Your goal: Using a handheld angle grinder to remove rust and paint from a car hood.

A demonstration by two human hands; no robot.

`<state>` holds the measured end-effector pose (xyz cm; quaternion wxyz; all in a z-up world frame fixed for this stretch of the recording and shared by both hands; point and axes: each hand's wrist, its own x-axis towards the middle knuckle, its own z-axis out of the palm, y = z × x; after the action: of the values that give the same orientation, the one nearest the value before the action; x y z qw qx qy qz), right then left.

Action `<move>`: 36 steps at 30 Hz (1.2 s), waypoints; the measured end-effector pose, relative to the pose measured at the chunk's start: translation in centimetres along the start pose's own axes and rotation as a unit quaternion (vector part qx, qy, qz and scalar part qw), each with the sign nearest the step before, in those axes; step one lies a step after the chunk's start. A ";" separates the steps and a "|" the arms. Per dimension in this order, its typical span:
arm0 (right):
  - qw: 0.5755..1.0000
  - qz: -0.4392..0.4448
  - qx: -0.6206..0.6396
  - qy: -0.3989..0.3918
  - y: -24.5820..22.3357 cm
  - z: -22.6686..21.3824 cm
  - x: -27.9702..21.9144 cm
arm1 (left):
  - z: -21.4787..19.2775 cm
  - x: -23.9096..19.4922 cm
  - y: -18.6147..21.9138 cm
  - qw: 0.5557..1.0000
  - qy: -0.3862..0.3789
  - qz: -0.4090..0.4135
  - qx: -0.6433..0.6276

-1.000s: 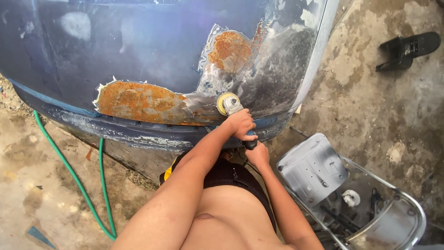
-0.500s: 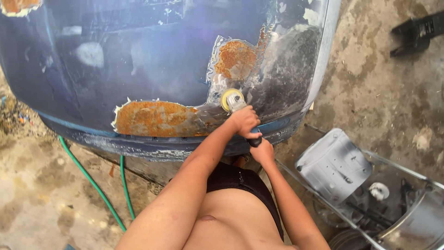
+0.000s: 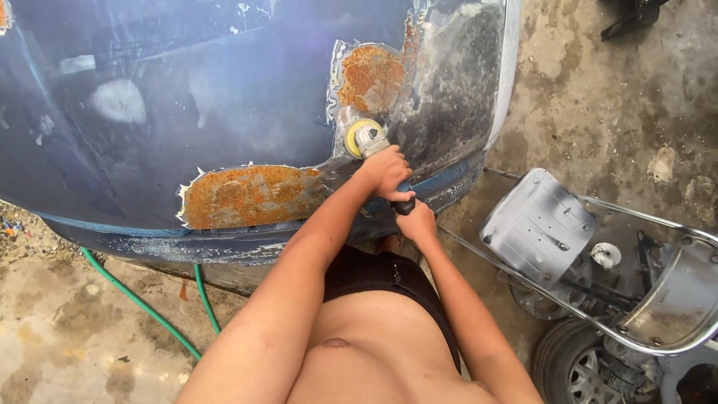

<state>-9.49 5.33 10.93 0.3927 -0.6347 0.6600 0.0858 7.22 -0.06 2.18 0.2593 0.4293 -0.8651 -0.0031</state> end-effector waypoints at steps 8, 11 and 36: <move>1.000 0.024 -0.019 0.005 6.2 0.5 -0.7 | 2.7 0.1 5.8 0.999 0.006 -0.013 -0.032; 0.999 0.028 -0.022 -0.012 6.2 0.6 -1.1 | 3.1 -1.0 6.5 0.999 -0.009 -0.031 -0.026; 0.995 -0.034 -0.087 -0.020 3.2 -0.9 0.8 | 1.7 -1.5 3.6 0.995 0.041 -0.080 0.040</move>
<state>-12.63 4.75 9.81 0.3515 -0.6871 0.6198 0.1421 4.52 2.98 0.83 0.2765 0.5066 -0.8161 0.0281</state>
